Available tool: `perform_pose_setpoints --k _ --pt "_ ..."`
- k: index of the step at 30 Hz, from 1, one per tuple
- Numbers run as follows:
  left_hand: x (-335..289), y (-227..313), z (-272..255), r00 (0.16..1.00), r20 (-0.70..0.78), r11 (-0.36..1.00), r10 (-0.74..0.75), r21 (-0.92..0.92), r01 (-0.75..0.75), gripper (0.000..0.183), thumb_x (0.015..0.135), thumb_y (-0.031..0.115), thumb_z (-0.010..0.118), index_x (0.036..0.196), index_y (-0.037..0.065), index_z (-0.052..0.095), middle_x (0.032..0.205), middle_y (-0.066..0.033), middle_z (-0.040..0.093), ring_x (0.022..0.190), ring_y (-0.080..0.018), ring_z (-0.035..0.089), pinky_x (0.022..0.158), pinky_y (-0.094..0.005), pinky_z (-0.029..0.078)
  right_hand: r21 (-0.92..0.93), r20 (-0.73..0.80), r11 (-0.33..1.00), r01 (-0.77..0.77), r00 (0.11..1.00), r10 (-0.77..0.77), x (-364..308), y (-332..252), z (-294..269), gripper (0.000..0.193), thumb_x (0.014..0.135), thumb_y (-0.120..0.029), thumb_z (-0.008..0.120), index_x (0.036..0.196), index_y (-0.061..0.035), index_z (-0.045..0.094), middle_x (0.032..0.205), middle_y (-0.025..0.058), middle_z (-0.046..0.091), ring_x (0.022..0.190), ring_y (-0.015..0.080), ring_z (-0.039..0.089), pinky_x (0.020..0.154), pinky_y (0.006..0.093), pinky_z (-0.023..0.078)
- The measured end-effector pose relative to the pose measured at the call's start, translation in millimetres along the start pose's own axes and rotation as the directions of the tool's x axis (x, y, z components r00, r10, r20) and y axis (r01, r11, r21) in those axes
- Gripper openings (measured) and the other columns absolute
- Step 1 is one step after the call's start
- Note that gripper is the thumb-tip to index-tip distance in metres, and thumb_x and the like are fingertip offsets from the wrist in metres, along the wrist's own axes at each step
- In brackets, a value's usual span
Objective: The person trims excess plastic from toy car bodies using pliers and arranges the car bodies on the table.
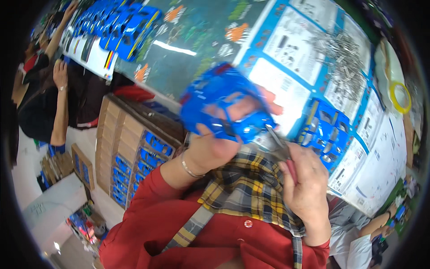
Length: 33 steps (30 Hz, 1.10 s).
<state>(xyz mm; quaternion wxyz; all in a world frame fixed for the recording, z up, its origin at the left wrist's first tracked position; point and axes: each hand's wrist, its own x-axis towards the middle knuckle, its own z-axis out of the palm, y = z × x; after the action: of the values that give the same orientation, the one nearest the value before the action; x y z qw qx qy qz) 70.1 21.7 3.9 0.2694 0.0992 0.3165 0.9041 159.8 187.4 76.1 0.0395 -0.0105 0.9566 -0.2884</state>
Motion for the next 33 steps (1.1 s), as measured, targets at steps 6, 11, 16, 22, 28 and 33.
perform_pose_setpoints --k 6,11,16,22,28,33 --pt "-2.9 11.8 2.7 0.990 0.019 0.980 0.142 0.137 -0.144 0.094 0.077 0.070 0.060 0.145 0.014 0.027 0.132 -0.0228 0.045 0.119 -0.0396 0.052 0.090 -0.0565 0.052 -0.020 -0.097 0.996 0.092 0.991 -0.093 2.5 -0.6 6.6 0.031 0.077 -0.003 0.067 0.106 0.0010 0.059 0.091 0.0175 0.063 0.082 0.0347 0.063 0.072 0.0405 0.052" --pt "-8.2 8.7 6.8 0.972 0.028 0.964 0.233 0.125 -0.235 0.093 0.079 0.067 0.060 0.149 0.025 0.015 0.133 -0.0251 0.044 0.117 -0.0400 0.053 0.087 -0.0571 0.053 -0.002 -0.142 0.987 0.164 0.977 -0.162 -2.5 -6.2 8.8 0.030 0.078 -0.007 0.066 0.107 -0.0001 0.059 0.088 0.0153 0.061 0.077 0.0319 0.063 0.068 0.0386 0.051" --pt "-16.1 8.0 14.0 0.960 0.056 0.950 0.275 0.138 -0.280 0.090 0.083 0.062 0.060 0.149 0.024 0.014 0.133 -0.0262 0.044 0.116 -0.0412 0.054 0.087 -0.0588 0.053 -0.024 -0.182 0.984 0.178 0.967 -0.179 -8.3 -11.2 12.6 0.024 0.078 -0.005 0.065 0.101 -0.0004 0.060 0.082 0.0129 0.059 0.073 0.0295 0.061 0.065 0.0375 0.051" --pt "-24.4 9.8 15.0 0.950 0.066 0.940 0.307 0.134 -0.313 0.088 0.083 0.061 0.060 0.149 0.025 0.015 0.133 -0.0260 0.045 0.116 -0.0418 0.054 0.087 -0.0606 0.052 -0.017 -0.177 0.986 0.167 0.970 -0.167 -19.8 -13.7 13.7 0.029 0.077 -0.005 0.067 0.105 0.0012 0.060 0.085 0.0146 0.061 0.077 0.0314 0.062 0.066 0.0387 0.050" --pt "-27.3 7.8 14.4 0.935 0.133 0.932 0.327 0.120 -0.343 0.082 0.086 0.052 0.060 0.149 0.027 0.015 0.133 -0.0251 0.044 0.117 -0.0401 0.052 0.087 -0.0604 0.051 -0.076 -0.248 0.975 0.209 0.943 -0.221 -24.0 -13.3 13.3 0.020 0.078 -0.006 0.062 0.097 -0.0003 0.060 0.076 0.0107 0.059 0.068 0.0261 0.061 0.060 0.0350 0.050" --pt "-34.0 5.6 21.3 0.944 0.094 0.907 0.317 0.262 -0.331 0.079 0.087 0.002 0.053 0.150 0.027 0.011 0.131 -0.0219 0.043 0.116 -0.0353 0.053 0.088 -0.0580 0.052 -0.213 -0.211 0.953 0.216 0.942 -0.261 -26.5 -15.1 5.9 0.025 0.069 -0.005 0.062 0.094 -0.0012 0.059 0.075 0.0092 0.058 0.067 0.0243 0.058 0.059 0.0339 0.049"
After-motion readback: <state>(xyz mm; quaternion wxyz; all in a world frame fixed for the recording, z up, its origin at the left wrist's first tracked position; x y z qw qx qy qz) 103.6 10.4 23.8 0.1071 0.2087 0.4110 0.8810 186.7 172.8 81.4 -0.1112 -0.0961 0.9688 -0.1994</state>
